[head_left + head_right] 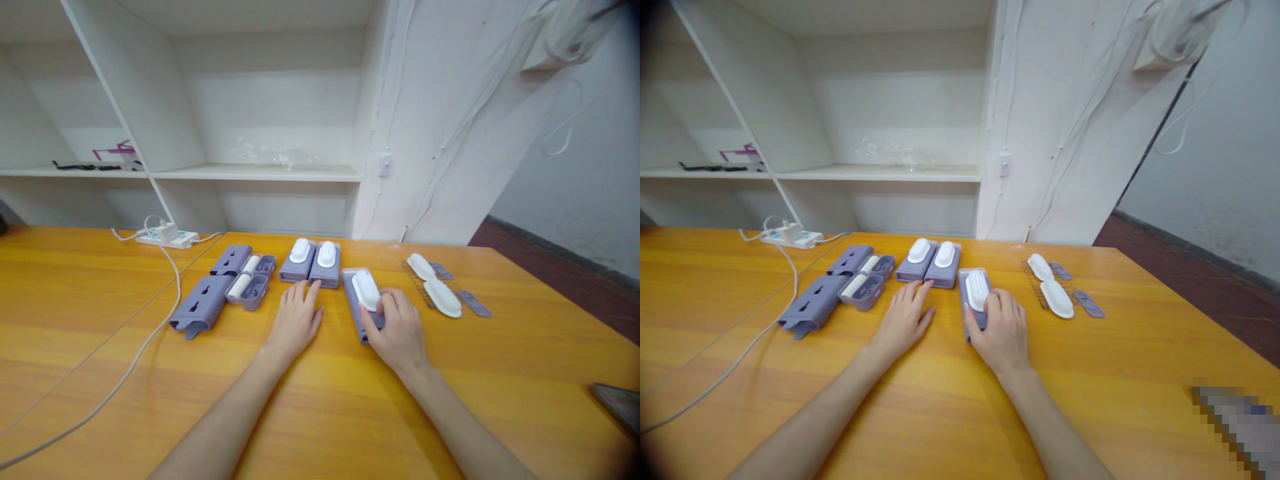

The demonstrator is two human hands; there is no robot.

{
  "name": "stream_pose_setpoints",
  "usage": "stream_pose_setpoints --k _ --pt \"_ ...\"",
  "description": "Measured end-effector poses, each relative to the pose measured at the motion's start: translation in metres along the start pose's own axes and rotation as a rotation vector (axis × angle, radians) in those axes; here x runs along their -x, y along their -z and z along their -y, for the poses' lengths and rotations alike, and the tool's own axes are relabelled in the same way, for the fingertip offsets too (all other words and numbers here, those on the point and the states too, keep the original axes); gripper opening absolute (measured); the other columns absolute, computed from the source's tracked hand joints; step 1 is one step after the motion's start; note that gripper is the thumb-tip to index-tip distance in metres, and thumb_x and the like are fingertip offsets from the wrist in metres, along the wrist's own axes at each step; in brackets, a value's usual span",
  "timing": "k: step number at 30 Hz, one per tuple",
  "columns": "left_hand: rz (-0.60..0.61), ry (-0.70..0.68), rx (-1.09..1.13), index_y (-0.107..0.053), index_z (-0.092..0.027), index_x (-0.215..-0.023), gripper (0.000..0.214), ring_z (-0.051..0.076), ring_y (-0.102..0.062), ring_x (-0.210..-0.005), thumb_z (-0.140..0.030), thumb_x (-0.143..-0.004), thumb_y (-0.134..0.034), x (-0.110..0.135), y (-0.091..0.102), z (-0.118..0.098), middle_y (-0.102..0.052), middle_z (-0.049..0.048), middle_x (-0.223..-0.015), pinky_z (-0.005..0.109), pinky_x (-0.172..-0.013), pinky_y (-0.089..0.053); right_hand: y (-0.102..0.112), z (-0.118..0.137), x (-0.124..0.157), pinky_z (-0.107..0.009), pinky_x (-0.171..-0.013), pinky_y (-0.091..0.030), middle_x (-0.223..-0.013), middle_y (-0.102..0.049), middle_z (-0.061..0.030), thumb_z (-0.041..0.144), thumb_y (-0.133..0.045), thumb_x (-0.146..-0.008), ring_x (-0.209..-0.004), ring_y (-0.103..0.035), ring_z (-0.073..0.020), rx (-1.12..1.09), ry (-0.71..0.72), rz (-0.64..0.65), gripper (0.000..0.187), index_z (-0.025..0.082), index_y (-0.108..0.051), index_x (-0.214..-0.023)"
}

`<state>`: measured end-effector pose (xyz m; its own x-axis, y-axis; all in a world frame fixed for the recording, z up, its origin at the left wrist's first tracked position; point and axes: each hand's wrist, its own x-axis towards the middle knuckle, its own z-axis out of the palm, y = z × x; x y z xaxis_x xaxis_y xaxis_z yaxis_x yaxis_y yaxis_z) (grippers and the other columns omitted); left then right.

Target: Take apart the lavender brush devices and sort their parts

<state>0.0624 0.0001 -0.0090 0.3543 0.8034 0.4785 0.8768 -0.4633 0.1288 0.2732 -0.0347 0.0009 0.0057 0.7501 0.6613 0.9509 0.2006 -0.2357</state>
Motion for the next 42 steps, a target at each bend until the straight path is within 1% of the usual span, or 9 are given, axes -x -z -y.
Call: stream_pose_setpoints --k 3,9,13,19,27,31,34,38,42 --pt "-0.004 -0.014 0.011 -0.034 -0.019 -0.137 0.049 0.029 -0.045 -0.116 -0.030 -0.091 -0.045 0.001 0.000 -0.001 -0.046 0.0143 -0.127 0.045 -0.098 -0.037 -0.004 -0.005 0.000 -0.038 -0.084 -0.044 -0.098 -0.061 -0.0111 0.039 -0.052 -0.087 -0.094 -0.056 -0.0245 -0.071 0.097 -0.041 0.021 0.019 -0.050 -0.080" --pt "0.022 -0.061 0.039 -0.033 -0.018 -0.138 0.050 0.029 -0.044 -0.118 -0.032 -0.092 -0.045 0.002 0.002 -0.005 -0.045 0.0155 -0.128 0.045 -0.099 -0.037 -0.005 -0.010 -0.003 -0.040 -0.094 -0.043 -0.130 -0.051 -0.0140 0.035 -0.049 -0.090 -0.114 -0.049 -0.0263 -0.068 0.254 0.046 0.037 0.018 -0.053 -0.122" --pt "0.015 -0.069 0.054 -0.032 -0.019 -0.138 0.050 0.029 -0.044 -0.118 -0.032 -0.092 -0.045 0.002 0.002 -0.006 -0.045 0.0150 -0.129 0.045 -0.099 -0.038 0.000 -0.004 -0.006 -0.039 -0.088 -0.045 -0.134 -0.047 -0.0124 0.040 -0.048 -0.090 -0.110 -0.050 -0.0265 -0.008 0.249 0.117 0.029 0.021 -0.062 -0.106" --pt "0.018 -0.058 0.061 -0.032 -0.019 -0.138 0.050 0.028 -0.044 -0.118 -0.033 -0.092 -0.045 0.003 0.001 -0.005 -0.045 0.0150 -0.129 0.045 -0.099 -0.038 -0.001 -0.006 -0.008 -0.035 -0.078 -0.045 -0.109 -0.060 -0.0124 0.041 -0.050 -0.087 -0.095 -0.054 -0.0246 0.038 0.293 0.019 0.026 0.018 -0.061 -0.081" --pt "0.018 -0.054 0.095 -0.032 -0.021 -0.138 0.050 0.028 -0.045 -0.118 -0.033 -0.092 -0.045 0.002 0.001 -0.005 -0.046 0.0145 -0.128 0.046 -0.098 -0.038 0.010 0.001 -0.011 -0.033 -0.070 -0.046 -0.102 -0.059 -0.0130 0.057 -0.051 -0.083 -0.092 -0.055 -0.0252 0.084 0.210 0.043 0.040 0.018 -0.059 -0.083" --pt "0.018 -0.060 0.106 -0.033 -0.020 -0.138 0.049 0.028 -0.045 -0.118 -0.033 -0.092 -0.046 0.002 0.003 -0.005 -0.046 0.0145 -0.128 0.045 -0.099 -0.038 0.014 0.016 -0.015 -0.033 -0.058 -0.044 -0.100 -0.058 -0.0133 0.065 -0.056 -0.076 -0.088 -0.057 -0.0273 0.196 0.100 0.126 0.047 0.019 -0.059 -0.090" --pt "0.024 -0.059 0.108 -0.035 -0.020 -0.137 0.048 0.028 -0.044 -0.118 -0.032 -0.092 -0.046 0.002 0.003 -0.005 -0.046 0.0145 -0.129 0.045 -0.099 -0.037 0.014 0.022 -0.016 -0.033 -0.054 -0.043 -0.109 -0.055 -0.0162 0.055 -0.065 -0.073 -0.086 -0.059 -0.0291 0.232 -0.006 0.193 0.044 0.019 -0.057 -0.098" --pt "0.035 -0.056 0.099 -0.035 -0.019 -0.137 0.049 0.029 -0.044 -0.119 -0.032 -0.092 -0.046 0.002 0.003 -0.005 -0.045 0.0149 -0.129 0.046 -0.099 -0.037 0.015 0.016 -0.019 -0.037 -0.058 -0.044 -0.109 -0.058 -0.0204 0.042 -0.065 -0.073 -0.083 -0.063 -0.0331 0.235 -0.182 0.338 0.059 0.016 -0.047 -0.123" --pt "0.049 -0.047 0.147 -0.035 -0.019 -0.137 0.048 0.029 -0.044 -0.118 -0.036 -0.092 -0.046 0.002 0.008 -0.007 -0.046 0.0149 -0.129 0.047 -0.100 -0.036 0.022 -0.009 -0.025 -0.044 -0.074 -0.046 -0.104 -0.065 -0.0136 0.020 -0.060 -0.067 -0.092 -0.062 -0.0328 0.104 -0.061 0.567 0.075 0.023 -0.036 -0.138"
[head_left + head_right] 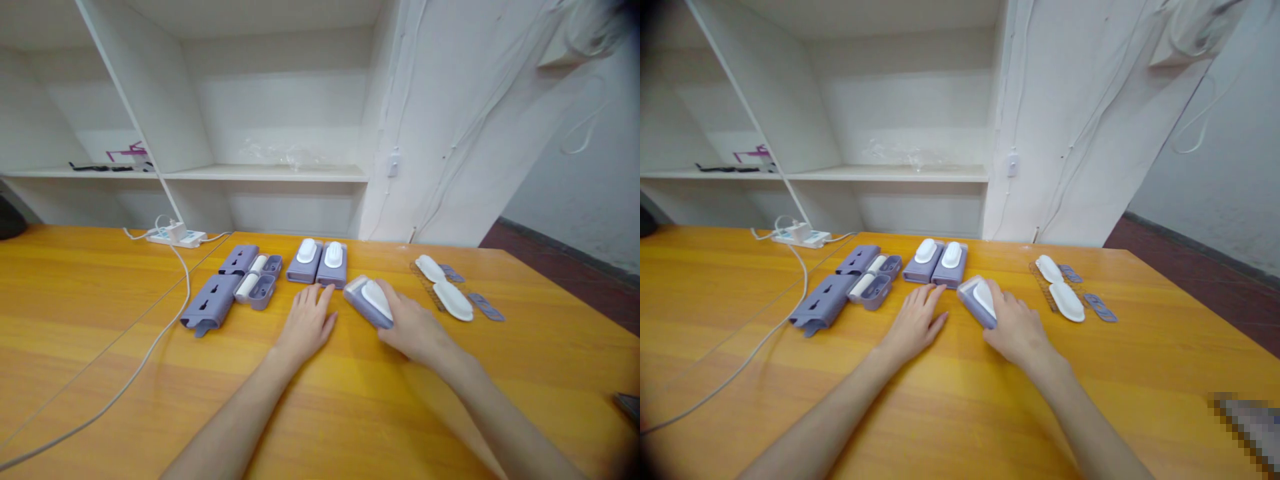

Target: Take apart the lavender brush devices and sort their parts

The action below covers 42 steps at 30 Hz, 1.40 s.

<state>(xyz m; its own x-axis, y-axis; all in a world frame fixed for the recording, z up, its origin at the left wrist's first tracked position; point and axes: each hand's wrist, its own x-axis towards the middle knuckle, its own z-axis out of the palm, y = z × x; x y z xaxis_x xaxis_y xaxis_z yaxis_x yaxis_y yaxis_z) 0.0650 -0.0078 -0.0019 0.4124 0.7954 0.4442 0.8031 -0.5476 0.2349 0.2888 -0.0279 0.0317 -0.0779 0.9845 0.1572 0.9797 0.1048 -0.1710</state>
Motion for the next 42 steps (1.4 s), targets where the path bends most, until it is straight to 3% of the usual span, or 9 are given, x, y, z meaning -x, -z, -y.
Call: stream_pose_setpoints --k 4,8,13,17,21,24,30,35,42 --pt "0.071 -0.086 0.166 -0.036 -0.022 -0.137 0.069 0.030 -0.044 -0.120 -0.057 -0.082 -0.057 0.000 0.011 -0.006 -0.046 0.0135 -0.131 0.047 -0.101 -0.036 0.002 -0.016 -0.002 -0.064 -0.099 -0.026 -0.126 -0.057 -0.0093 0.022 -0.064 -0.065 -0.116 -0.051 -0.0335 -0.121 0.251 0.064 0.078 0.033 -0.038 -0.138" --pt "0.112 -0.146 0.318 -0.034 -0.023 -0.139 0.083 0.030 -0.043 -0.123 -0.059 -0.072 -0.068 0.001 0.011 -0.005 -0.046 0.0119 -0.135 0.045 -0.104 -0.034 -0.006 -0.007 -0.003 -0.071 -0.102 -0.008 -0.132 -0.051 -0.0103 0.044 -0.071 -0.063 -0.122 -0.044 -0.0350 -0.119 0.326 -0.039 0.078 0.031 -0.043 -0.134" --pt "0.073 -0.034 0.449 -0.041 -0.022 -0.135 0.099 0.032 -0.047 -0.120 -0.061 -0.053 -0.080 0.000 -0.002 0.007 -0.051 0.0126 -0.129 0.047 -0.103 -0.036 -0.019 -0.002 0.001 -0.058 -0.105 -0.025 -0.131 -0.051 -0.0146 0.055 -0.068 -0.068 -0.120 -0.047 -0.0311 -0.107 0.438 -0.223 0.087 0.022 -0.034 -0.142" --pt "0.042 0.007 0.512 -0.049 -0.020 -0.127 0.098 0.030 -0.050 -0.114 -0.060 -0.045 -0.084 -0.002 -0.005 0.010 -0.054 0.0114 -0.122 0.045 -0.100 -0.039 -0.027 -0.007 0.006 -0.053 -0.101 -0.032 -0.131 -0.051 -0.0170 0.063 -0.066 -0.068 -0.119 -0.047 -0.0321 -0.111 0.353 -0.362 0.098 0.016 -0.026 -0.144" --pt "0.054 0.023 0.548 -0.051 -0.020 -0.121 0.093 0.028 -0.053 -0.108 -0.059 -0.043 -0.085 -0.004 -0.002 0.008 -0.057 0.0089 -0.116 0.041 -0.096 -0.042 -0.028 -0.014 0.004 -0.043 -0.087 -0.045 -0.117 -0.058 -0.0136 0.067 -0.065 -0.066 -0.108 -0.052 -0.0298 -0.126 0.343 -0.333 0.085 0.017 -0.044 -0.132" --pt "0.085 0.042 0.582 -0.052 -0.020 -0.120 0.093 0.027 -0.054 -0.107 -0.057 -0.042 -0.086 -0.004 -0.001 0.006 -0.057 0.0078 -0.116 0.040 -0.095 -0.042 -0.025 -0.018 0.001 -0.040 -0.081 -0.047 -0.107 -0.061 -0.0114 0.068 -0.065 -0.065 -0.100 -0.054 -0.0283 -0.116 0.388 -0.331 0.072 0.018 -0.054 -0.116" --pt "0.034 0.050 0.495 -0.054 -0.021 -0.116 0.090 0.030 -0.051 -0.107 -0.058 -0.041 -0.086 -0.004 0.003 -0.002 -0.057 0.0067 -0.110 0.044 -0.095 -0.039 -0.022 -0.025 0.001 -0.041 -0.079 -0.048 -0.104 -0.061 -0.0122 0.070 -0.065 -0.063 -0.097 -0.054 -0.0285 -0.128 0.410 -0.362 0.073 0.017 -0.054 -0.113" --pt "0.180 0.170 0.718 -0.053 -0.020 -0.113 0.071 0.024 -0.058 -0.096 -0.050 -0.056 -0.083 -0.004 0.012 0.011 -0.060 0.0047 -0.107 0.036 -0.086 -0.047 -0.021 -0.044 0.001 -0.040 -0.082 -0.048 -0.106 -0.060 -0.0124 0.067 -0.066 -0.066 -0.099 -0.055 -0.0281 -0.151 0.399 -0.361 0.073 0.016 -0.051 -0.116" --pt "-0.017 0.247 0.724 -0.036 -0.021 -0.131 0.086 0.025 -0.056 -0.108 -0.040 -0.061 -0.082 -0.003 0.006 0.028 -0.056 0.0096 -0.120 0.039 -0.093 -0.045 -0.024 -0.056 0.000 -0.041 -0.088 -0.046 -0.109 -0.059 -0.0128 0.063 -0.068 -0.066 -0.103 -0.055 -0.0283 -0.131 0.291 -0.427 0.074 0.016 -0.049 -0.120"
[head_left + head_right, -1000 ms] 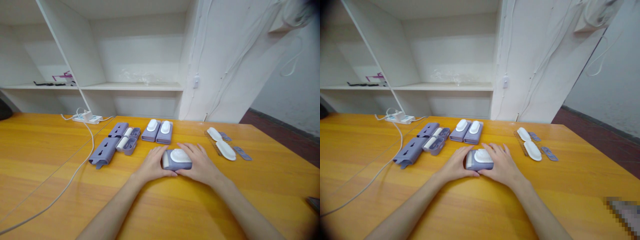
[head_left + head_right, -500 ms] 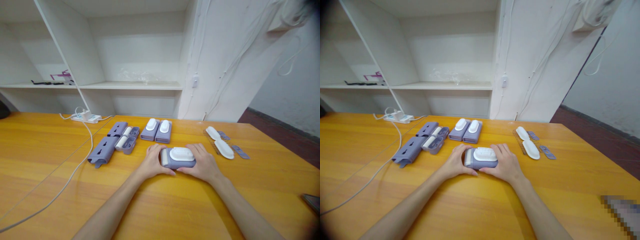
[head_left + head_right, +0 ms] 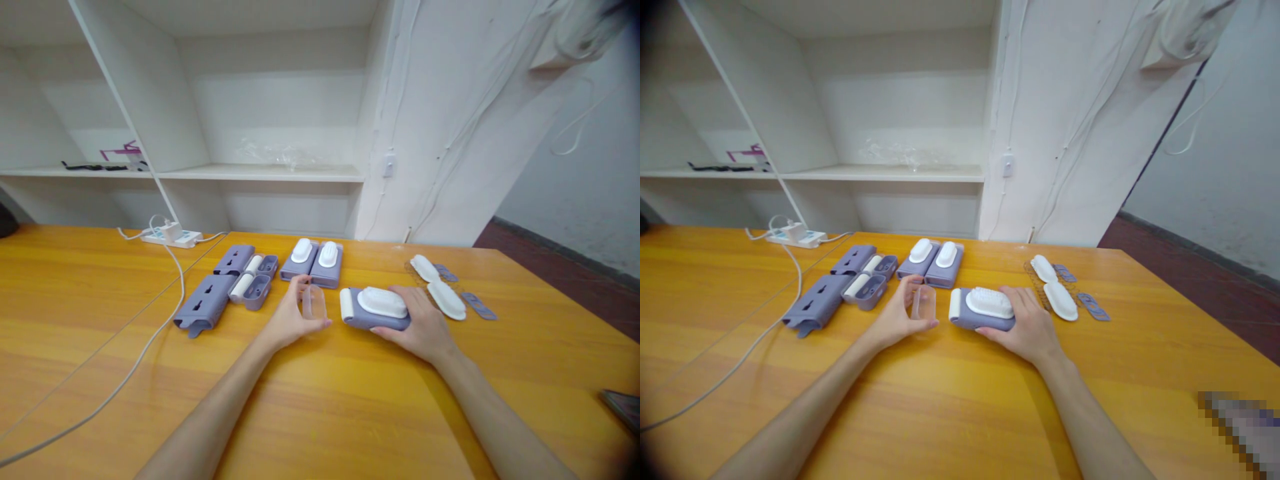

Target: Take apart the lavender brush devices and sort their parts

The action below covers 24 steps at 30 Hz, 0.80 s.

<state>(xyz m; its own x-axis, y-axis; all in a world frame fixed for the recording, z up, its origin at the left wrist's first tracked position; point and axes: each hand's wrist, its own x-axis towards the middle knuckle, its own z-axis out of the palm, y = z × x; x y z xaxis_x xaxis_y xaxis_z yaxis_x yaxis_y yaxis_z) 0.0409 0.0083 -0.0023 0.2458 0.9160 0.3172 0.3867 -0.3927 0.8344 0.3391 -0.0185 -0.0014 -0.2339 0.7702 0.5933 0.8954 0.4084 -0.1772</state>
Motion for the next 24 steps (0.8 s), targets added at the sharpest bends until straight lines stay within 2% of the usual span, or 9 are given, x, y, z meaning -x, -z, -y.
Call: stream_pose_setpoints --k 2,5,7,10,12,15,17,19,24 --pt "0.005 -0.026 -0.073 -0.038 -0.022 -0.131 0.080 0.025 -0.054 -0.111 -0.044 -0.065 -0.078 0.001 -0.003 -0.001 -0.056 0.0093 -0.121 0.040 -0.096 -0.043 -0.001 0.003 0.000 -0.041 -0.088 -0.047 -0.111 -0.058 -0.0135 0.063 -0.068 -0.066 -0.104 -0.055 -0.0284 -0.021 -0.011 0.000 0.077 0.015 -0.047 -0.122" --pt "0.050 -0.082 -0.240 -0.051 -0.021 -0.116 0.045 0.026 -0.052 -0.113 -0.046 -0.080 -0.064 0.003 -0.007 -0.004 -0.057 0.0095 -0.119 0.043 -0.100 -0.039 -0.003 0.005 0.000 -0.041 -0.088 -0.047 -0.113 -0.058 -0.0142 0.062 -0.067 -0.067 -0.105 -0.055 -0.0287 -0.055 -0.036 -0.022 0.077 0.016 -0.045 -0.125" --pt "0.033 -0.139 -0.384 -0.051 -0.019 -0.115 0.041 0.029 -0.045 -0.121 -0.044 -0.084 -0.058 0.005 -0.007 -0.006 -0.052 0.0129 -0.125 0.049 -0.104 -0.033 -0.003 0.004 0.000 -0.041 -0.087 -0.048 -0.113 -0.058 -0.0141 0.061 -0.067 -0.068 -0.105 -0.056 -0.0287 -0.065 -0.047 -0.033 0.076 0.016 -0.044 -0.125" --pt "-0.039 -0.253 -0.571 -0.045 -0.017 -0.124 0.049 0.033 -0.032 -0.131 -0.046 -0.085 -0.053 0.009 -0.005 -0.016 -0.039 0.0166 -0.138 0.055 -0.107 -0.023 -0.003 0.004 0.001 -0.041 -0.086 -0.049 -0.112 -0.058 -0.0139 0.061 -0.067 -0.069 -0.103 -0.056 -0.0287 -0.057 -0.030 -0.039 0.075 0.016 -0.044 -0.124" --pt "-0.062 -0.336 -0.621 -0.043 -0.016 -0.127 0.060 0.034 -0.036 -0.126 -0.054 -0.083 -0.054 0.012 -0.005 -0.027 -0.039 0.0178 -0.136 0.054 -0.104 -0.028 -0.003 0.007 0.000 -0.042 -0.085 -0.049 -0.111 -0.058 -0.0138 0.062 -0.068 -0.068 -0.102 -0.056 -0.0286 -0.051 0.015 -0.030 0.076 0.016 -0.045 -0.124" --pt "-0.010 -0.419 -0.656 -0.047 -0.013 -0.122 0.075 0.034 -0.045 -0.112 -0.070 -0.073 -0.057 0.017 -0.010 -0.043 -0.047 0.0183 -0.125 0.049 -0.094 -0.038 -0.001 0.014 -0.001 -0.042 -0.084 -0.049 -0.109 -0.058 -0.0139 0.062 -0.069 -0.066 -0.100 -0.056 -0.0291 -0.060 0.118 -0.023 0.079 0.015 -0.044 -0.124" --pt "0.023 -0.410 -0.672 -0.049 -0.013 -0.116 0.071 0.033 -0.048 -0.107 -0.070 -0.075 -0.053 0.020 -0.017 -0.050 -0.051 0.0175 -0.117 0.047 -0.090 -0.041 0.001 0.019 -0.002 -0.043 -0.084 -0.049 -0.109 -0.058 -0.0141 0.061 -0.070 -0.065 -0.100 -0.055 -0.0298 -0.073 0.186 -0.036 0.080 0.016 -0.044 -0.125" --pt "0.007 -0.371 -0.668 -0.048 -0.013 -0.115 0.069 0.033 -0.049 -0.105 -0.070 -0.077 -0.051 0.023 -0.023 -0.054 -0.053 0.0169 -0.113 0.046 -0.088 -0.043 0.003 0.023 -0.003 -0.044 -0.086 -0.048 -0.110 -0.057 -0.0142 0.059 -0.072 -0.064 -0.101 -0.054 -0.0304 -0.095 0.234 -0.068 0.081 0.016 -0.042 -0.127" --pt "-0.030 -0.339 -0.663 -0.048 -0.013 -0.113 0.081 0.032 -0.052 -0.101 -0.081 -0.068 -0.049 0.023 -0.023 -0.056 -0.054 0.0166 -0.109 0.046 -0.086 -0.045 0.006 0.024 -0.002 -0.047 -0.087 -0.046 -0.111 -0.055 -0.0151 0.056 -0.075 -0.062 -0.102 -0.053 -0.0316 -0.151 0.285 -0.118 0.084 0.016 -0.040 -0.128"
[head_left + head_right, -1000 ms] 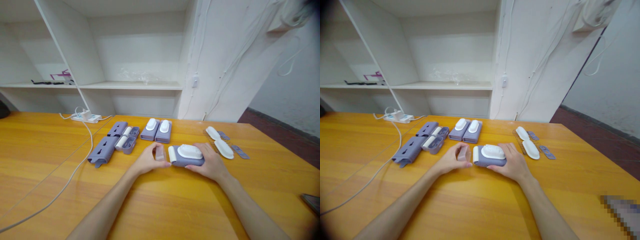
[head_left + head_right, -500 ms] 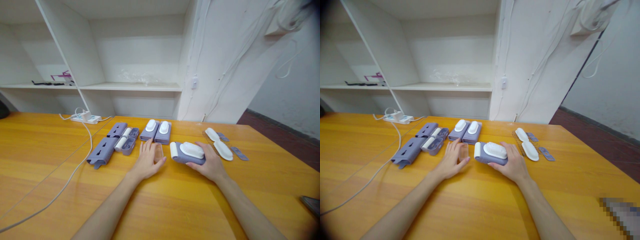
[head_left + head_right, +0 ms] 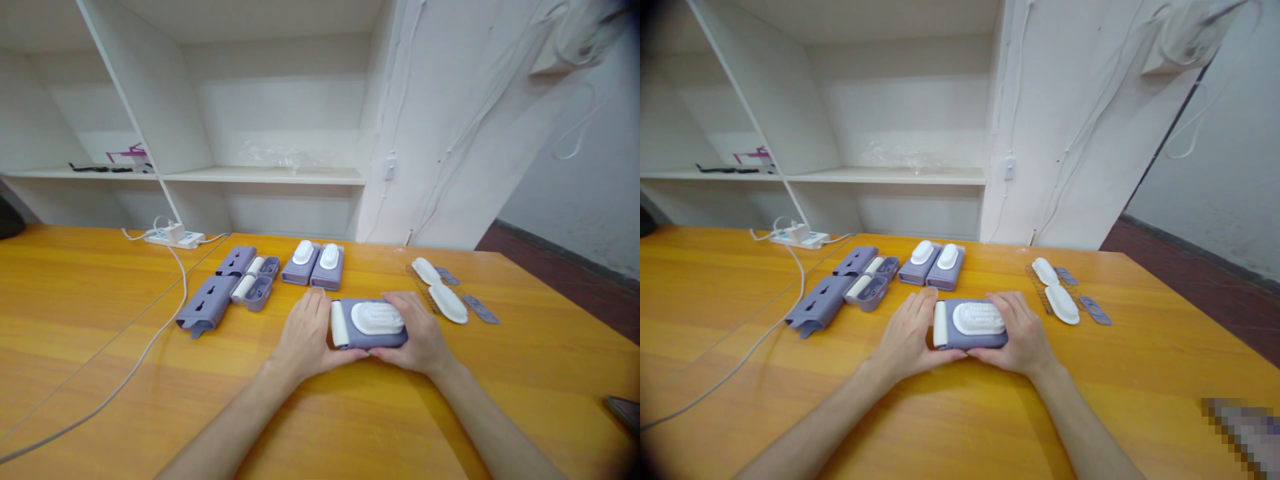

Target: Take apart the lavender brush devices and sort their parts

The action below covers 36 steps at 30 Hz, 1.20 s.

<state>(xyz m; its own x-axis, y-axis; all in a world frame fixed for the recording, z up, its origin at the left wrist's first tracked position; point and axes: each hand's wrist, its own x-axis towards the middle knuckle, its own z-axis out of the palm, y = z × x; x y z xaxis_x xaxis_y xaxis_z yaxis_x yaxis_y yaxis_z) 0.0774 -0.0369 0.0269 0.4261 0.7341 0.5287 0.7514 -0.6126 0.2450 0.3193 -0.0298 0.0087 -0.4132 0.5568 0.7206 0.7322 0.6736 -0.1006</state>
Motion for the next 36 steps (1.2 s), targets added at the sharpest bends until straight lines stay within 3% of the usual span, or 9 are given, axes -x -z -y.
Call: stream_pose_setpoints --k 5,10,18,21,24,26,30,36 --pt "0.057 -0.042 0.009 -0.051 -0.015 -0.102 0.079 0.032 -0.053 -0.100 -0.084 -0.063 -0.051 -0.002 0.007 0.010 -0.054 0.0159 -0.109 0.043 -0.081 -0.048 -0.004 0.008 0.000 -0.046 -0.086 -0.048 -0.111 -0.056 -0.0139 0.057 -0.073 -0.063 -0.100 -0.055 -0.0296 -0.093 -0.070 0.120 0.086 0.017 -0.038 -0.131" --pt "0.003 -0.038 0.101 -0.051 -0.018 -0.101 0.072 0.028 -0.055 -0.096 -0.079 -0.063 -0.057 -0.002 0.006 0.013 -0.057 0.0118 -0.103 0.039 -0.082 -0.047 -0.008 0.014 0.001 -0.043 -0.096 -0.046 -0.126 -0.054 -0.0124 0.055 -0.071 -0.068 -0.112 -0.054 -0.0276 -0.200 -0.242 0.254 0.091 0.022 -0.029 -0.141" --pt "-0.075 0.119 0.167 -0.052 -0.020 -0.093 0.071 0.025 -0.055 -0.083 -0.080 -0.056 -0.063 -0.005 0.004 0.002 -0.057 0.0064 -0.088 0.035 -0.074 -0.045 -0.012 0.001 0.007 -0.040 -0.090 -0.049 -0.117 -0.057 -0.0117 0.054 -0.072 -0.066 -0.106 -0.057 -0.0267 -0.190 -0.237 0.149 0.077 0.020 -0.041 -0.127" --pt "-0.065 0.162 0.168 -0.052 -0.021 -0.099 0.075 0.026 -0.055 -0.087 -0.080 -0.055 -0.063 -0.006 0.006 0.004 -0.057 0.0059 -0.089 0.037 -0.076 -0.045 -0.012 0.000 0.006 -0.040 -0.089 -0.050 -0.114 -0.057 -0.0116 0.053 -0.073 -0.066 -0.104 -0.057 -0.0267 -0.159 -0.226 0.097 0.075 0.020 -0.042 -0.126" --pt "-0.025 0.121 0.226 -0.049 -0.021 -0.108 0.082 0.027 -0.055 -0.091 -0.080 -0.053 -0.065 -0.003 0.007 0.010 -0.058 0.0072 -0.098 0.038 -0.079 -0.045 -0.010 0.002 0.006 -0.040 -0.088 -0.050 -0.114 -0.057 -0.0117 0.052 -0.073 -0.066 -0.104 -0.058 -0.0268 -0.145 -0.196 0.082 0.077 0.019 -0.040 -0.127" --pt "-0.006 0.098 0.304 -0.047 -0.021 -0.110 0.076 0.025 -0.055 -0.088 -0.076 -0.060 -0.064 -0.001 0.007 0.012 -0.057 0.0073 -0.100 0.036 -0.076 -0.045 -0.009 0.004 0.007 -0.040 -0.088 -0.050 -0.115 -0.056 -0.0120 0.052 -0.072 -0.066 -0.104 -0.058 -0.0270 -0.141 -0.174 0.068 0.078 0.019 -0.039 -0.129" --pt "-0.024 0.175 0.500 -0.046 -0.020 -0.106 0.041 0.017 -0.054 -0.073 -0.053 -0.084 -0.055 0.002 0.000 0.008 -0.057 0.0035 -0.088 0.030 -0.066 -0.043 -0.010 0.004 0.006 -0.041 -0.087 -0.050 -0.113 -0.057 -0.0122 0.052 -0.072 -0.067 -0.102 -0.058 -0.0272 -0.111 -0.150 0.058 0.077 0.019 -0.039 -0.128" --pt "-0.183 0.448 0.969 -0.035 -0.021 -0.110 0.033 0.012 -0.053 -0.058 -0.040 -0.088 -0.052 -0.003 -0.012 -0.005 -0.058 -0.0029 -0.073 0.021 -0.051 -0.039 -0.014 -0.001 0.005 -0.044 -0.089 -0.049 -0.116 -0.057 -0.0130 0.053 -0.072 -0.068 -0.105 -0.057 -0.0292 -0.054 -0.222 0.000 0.077 0.020 -0.039 -0.129"
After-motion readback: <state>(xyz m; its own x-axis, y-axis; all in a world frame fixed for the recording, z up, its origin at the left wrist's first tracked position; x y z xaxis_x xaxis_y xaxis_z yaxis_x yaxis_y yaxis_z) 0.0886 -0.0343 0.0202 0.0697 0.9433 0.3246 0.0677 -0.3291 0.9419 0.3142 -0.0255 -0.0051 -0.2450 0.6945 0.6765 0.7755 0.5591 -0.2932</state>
